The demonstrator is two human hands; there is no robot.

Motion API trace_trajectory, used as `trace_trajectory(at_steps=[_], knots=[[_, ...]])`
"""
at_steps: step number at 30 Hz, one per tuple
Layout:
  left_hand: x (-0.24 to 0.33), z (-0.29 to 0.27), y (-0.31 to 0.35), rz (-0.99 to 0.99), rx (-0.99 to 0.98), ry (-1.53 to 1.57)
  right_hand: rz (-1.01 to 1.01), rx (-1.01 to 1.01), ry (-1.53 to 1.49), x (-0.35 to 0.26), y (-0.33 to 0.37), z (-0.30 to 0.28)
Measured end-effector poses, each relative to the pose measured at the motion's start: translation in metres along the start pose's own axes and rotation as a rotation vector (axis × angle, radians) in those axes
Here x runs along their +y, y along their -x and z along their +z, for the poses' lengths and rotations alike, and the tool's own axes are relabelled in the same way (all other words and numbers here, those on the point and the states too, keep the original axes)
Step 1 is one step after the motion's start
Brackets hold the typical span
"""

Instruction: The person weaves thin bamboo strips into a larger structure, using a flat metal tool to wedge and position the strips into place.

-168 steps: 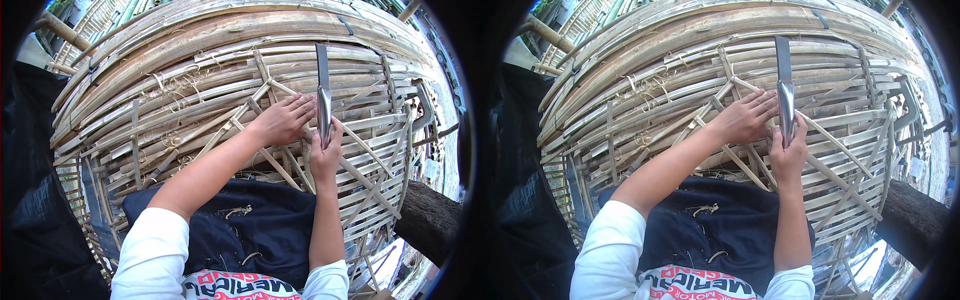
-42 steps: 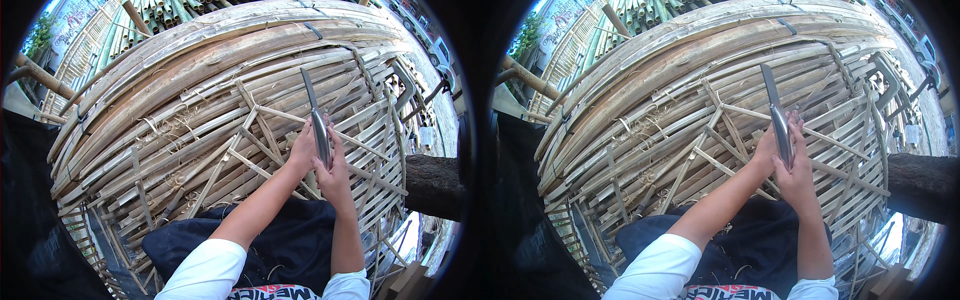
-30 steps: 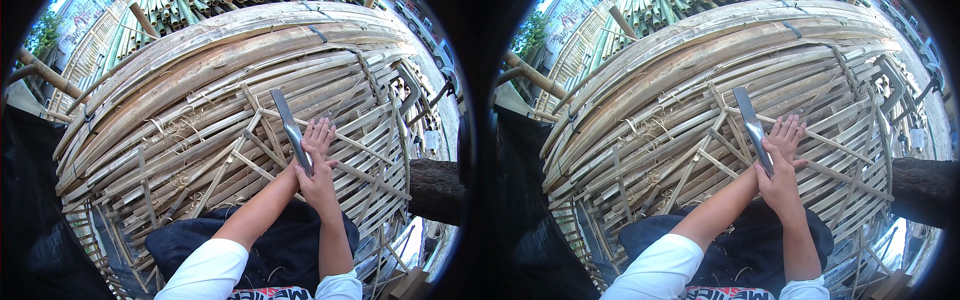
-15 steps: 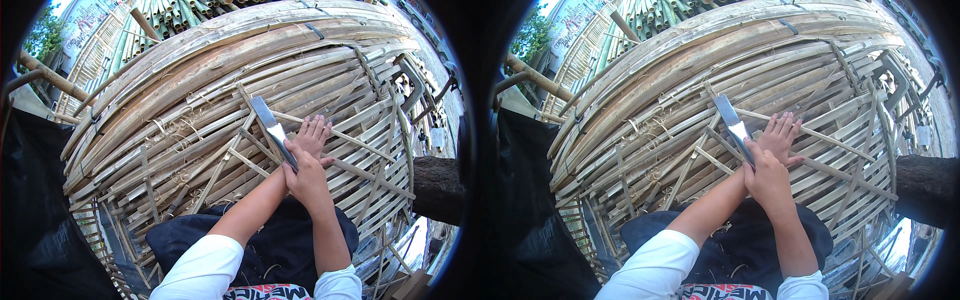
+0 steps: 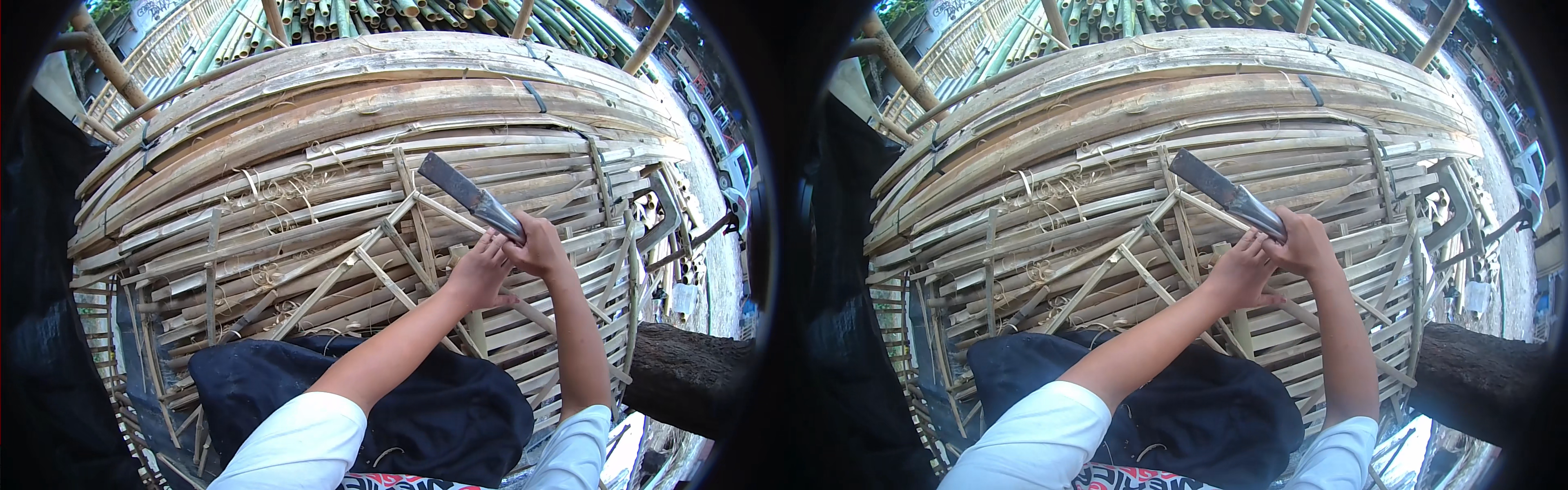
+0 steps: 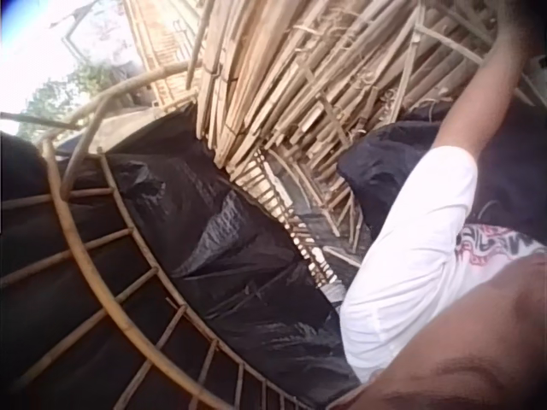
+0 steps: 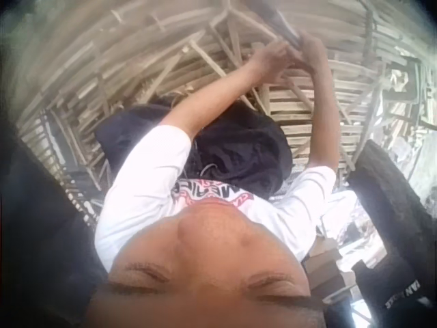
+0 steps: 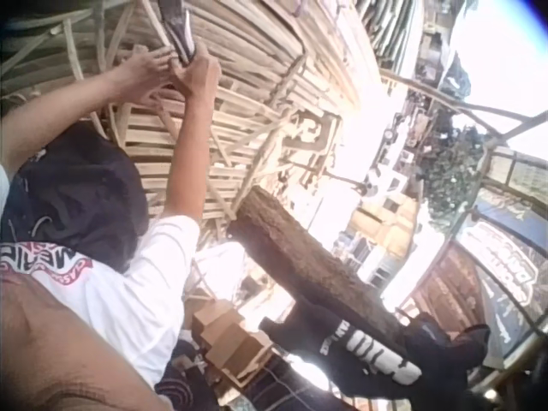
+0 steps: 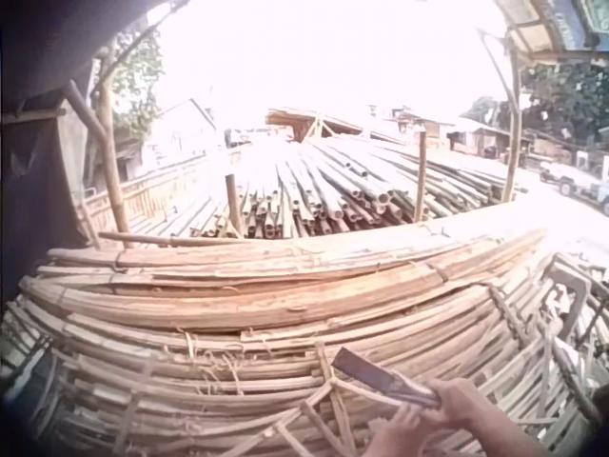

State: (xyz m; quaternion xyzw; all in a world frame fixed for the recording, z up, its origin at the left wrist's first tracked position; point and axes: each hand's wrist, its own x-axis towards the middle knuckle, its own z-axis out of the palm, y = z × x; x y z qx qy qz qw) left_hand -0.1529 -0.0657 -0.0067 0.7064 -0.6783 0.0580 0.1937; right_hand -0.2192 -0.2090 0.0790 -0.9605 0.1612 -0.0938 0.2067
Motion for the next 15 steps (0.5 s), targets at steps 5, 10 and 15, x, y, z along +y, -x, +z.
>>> trace_trajectory(at_steps=[5,10,15], knots=[[0.000,0.002,-0.001,-0.039,-0.103,-0.014,-0.086,-0.095,0.140,0.022,-0.035,0.009],[0.002,0.006,-0.002,-0.051,-0.063,-0.013,-0.139,-0.145,0.189,0.024,-0.065,0.015],[0.000,0.006,0.001,-0.044,-0.054,0.030,-0.317,-0.008,0.077,0.032,-0.076,0.014]])
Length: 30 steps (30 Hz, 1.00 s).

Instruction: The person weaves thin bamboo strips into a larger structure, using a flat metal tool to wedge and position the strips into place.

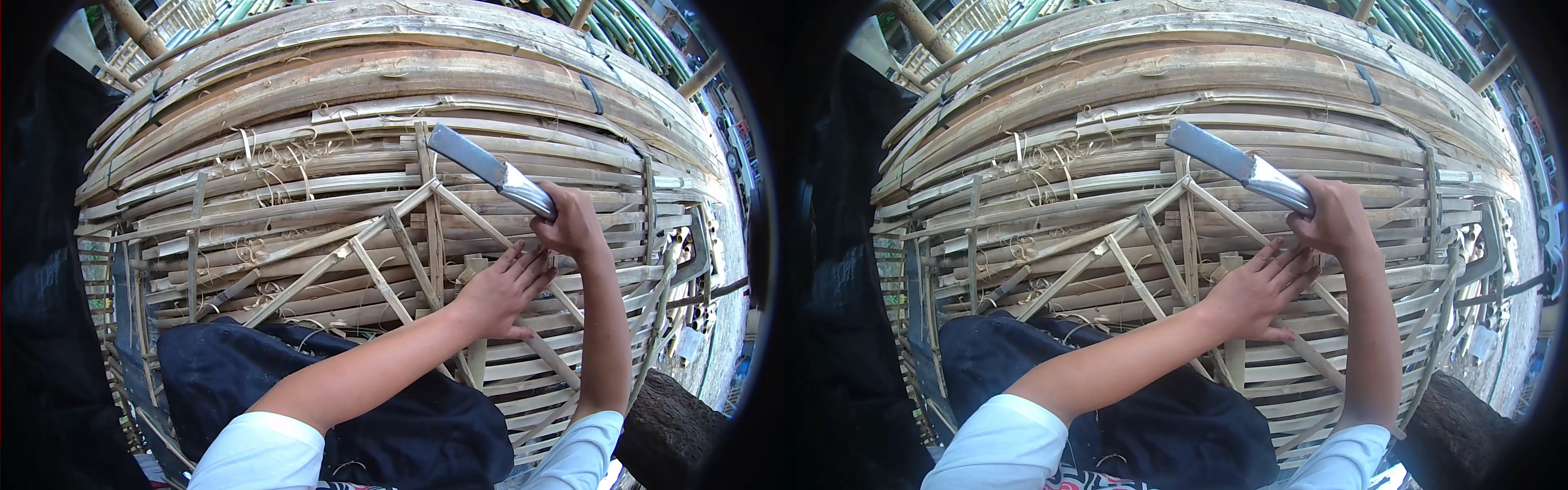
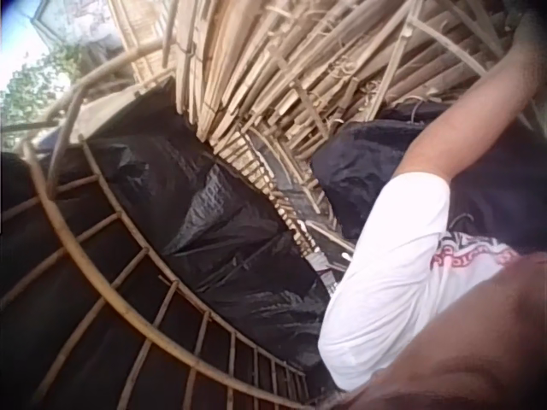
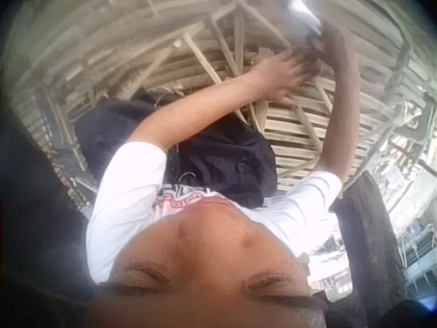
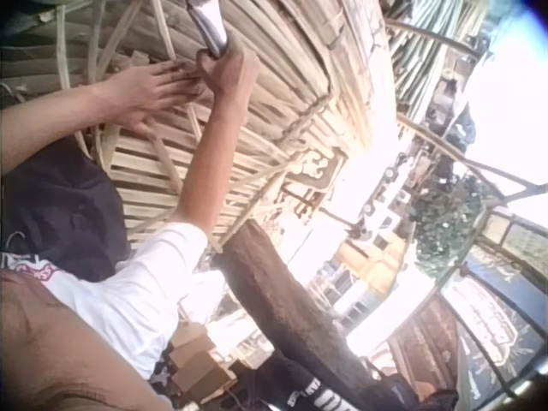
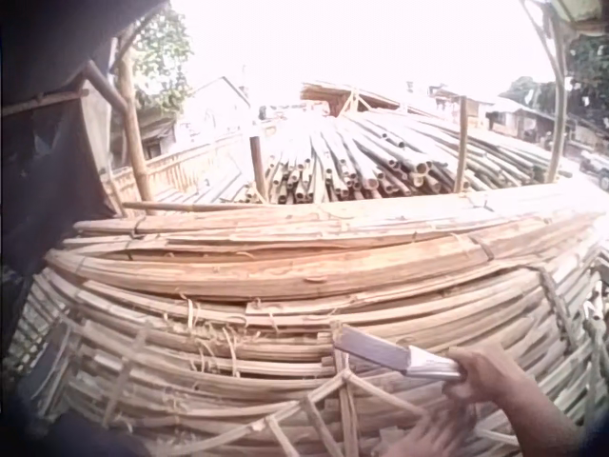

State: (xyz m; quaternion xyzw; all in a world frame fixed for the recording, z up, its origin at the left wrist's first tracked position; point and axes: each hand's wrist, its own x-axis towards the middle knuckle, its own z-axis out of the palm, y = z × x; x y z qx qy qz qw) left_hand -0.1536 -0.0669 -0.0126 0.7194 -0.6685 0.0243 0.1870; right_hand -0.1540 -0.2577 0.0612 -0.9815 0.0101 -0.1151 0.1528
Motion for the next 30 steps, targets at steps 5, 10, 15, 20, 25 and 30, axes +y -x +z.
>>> trace_trajectory(at_steps=[5,10,15,20,25,30], knots=[[0.000,-0.002,-0.002,0.017,0.008,-0.008,-0.032,0.049,-0.034,0.005,0.000,0.000],[0.008,-0.011,-0.013,0.034,-0.064,-0.069,-0.157,0.063,0.125,0.035,0.003,-0.002],[0.002,-0.020,-0.007,0.000,-0.056,-0.060,-0.190,0.168,0.262,0.027,-0.024,0.006],[0.002,-0.017,-0.007,-0.022,-0.070,-0.052,-0.178,0.269,0.310,0.030,-0.032,0.008],[0.002,-0.011,-0.006,0.013,-0.039,-0.044,-0.068,0.270,0.212,0.034,-0.025,0.016],[0.001,-0.010,-0.004,0.012,-0.017,-0.034,-0.081,0.266,0.255,0.036,-0.029,0.015]])
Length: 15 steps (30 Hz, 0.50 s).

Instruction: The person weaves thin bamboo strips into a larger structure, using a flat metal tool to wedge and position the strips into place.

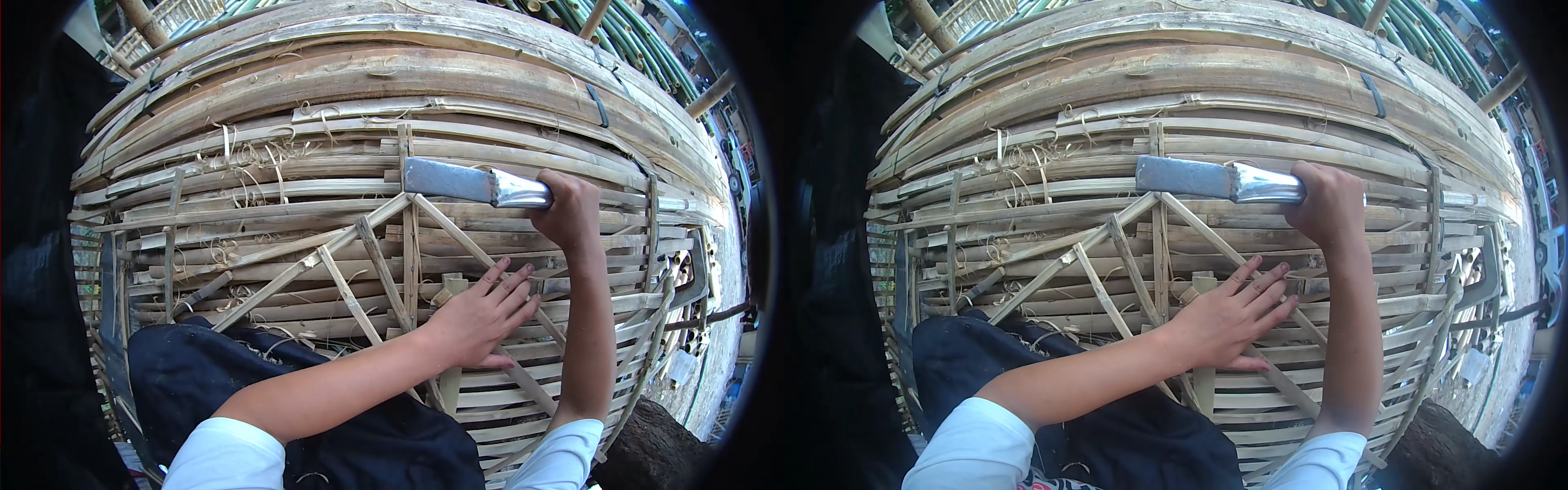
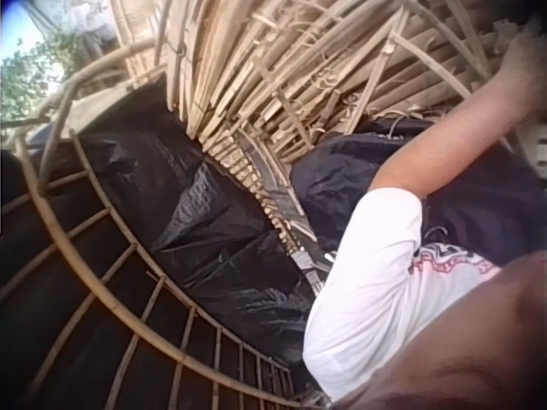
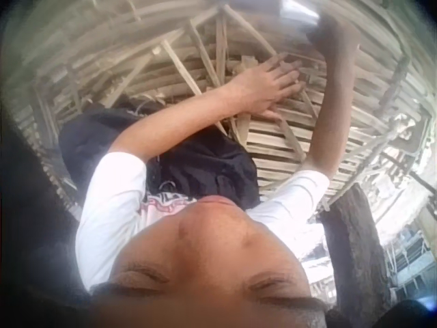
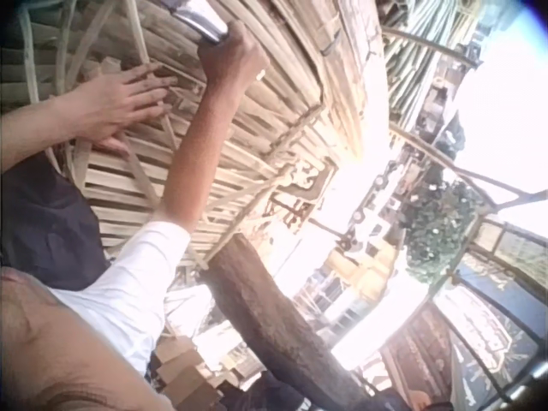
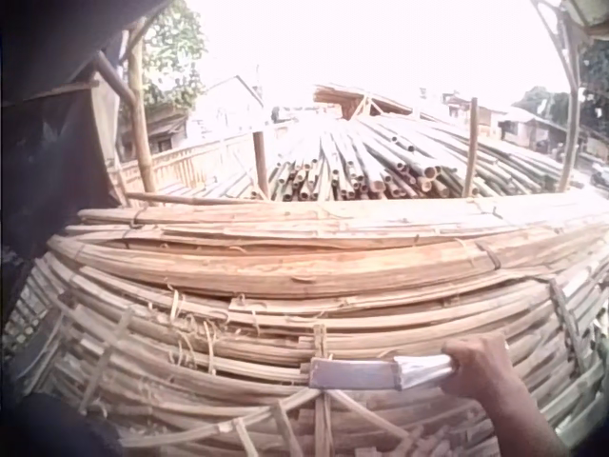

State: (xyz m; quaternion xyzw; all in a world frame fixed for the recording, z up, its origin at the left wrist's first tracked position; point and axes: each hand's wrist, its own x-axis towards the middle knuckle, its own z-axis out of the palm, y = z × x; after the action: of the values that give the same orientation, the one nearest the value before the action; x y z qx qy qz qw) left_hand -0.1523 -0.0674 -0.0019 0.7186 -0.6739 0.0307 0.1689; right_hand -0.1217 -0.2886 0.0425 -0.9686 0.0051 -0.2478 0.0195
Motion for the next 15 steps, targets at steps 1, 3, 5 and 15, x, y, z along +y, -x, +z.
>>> trace_trajectory(at_steps=[1,3,5,15], knots=[[0.000,0.001,0.000,-0.008,-0.004,0.006,-0.021,0.019,-0.010,-0.001,0.000,-0.001],[0.000,0.002,-0.001,-0.010,-0.003,0.028,-0.019,-0.012,0.003,-0.004,-0.001,-0.009],[0.000,0.002,0.000,-0.016,-0.004,0.036,0.000,-0.061,0.031,-0.006,0.002,-0.010],[0.001,-0.004,-0.003,-0.015,-0.016,0.079,-0.043,-0.049,0.005,-0.008,0.008,-0.010]])
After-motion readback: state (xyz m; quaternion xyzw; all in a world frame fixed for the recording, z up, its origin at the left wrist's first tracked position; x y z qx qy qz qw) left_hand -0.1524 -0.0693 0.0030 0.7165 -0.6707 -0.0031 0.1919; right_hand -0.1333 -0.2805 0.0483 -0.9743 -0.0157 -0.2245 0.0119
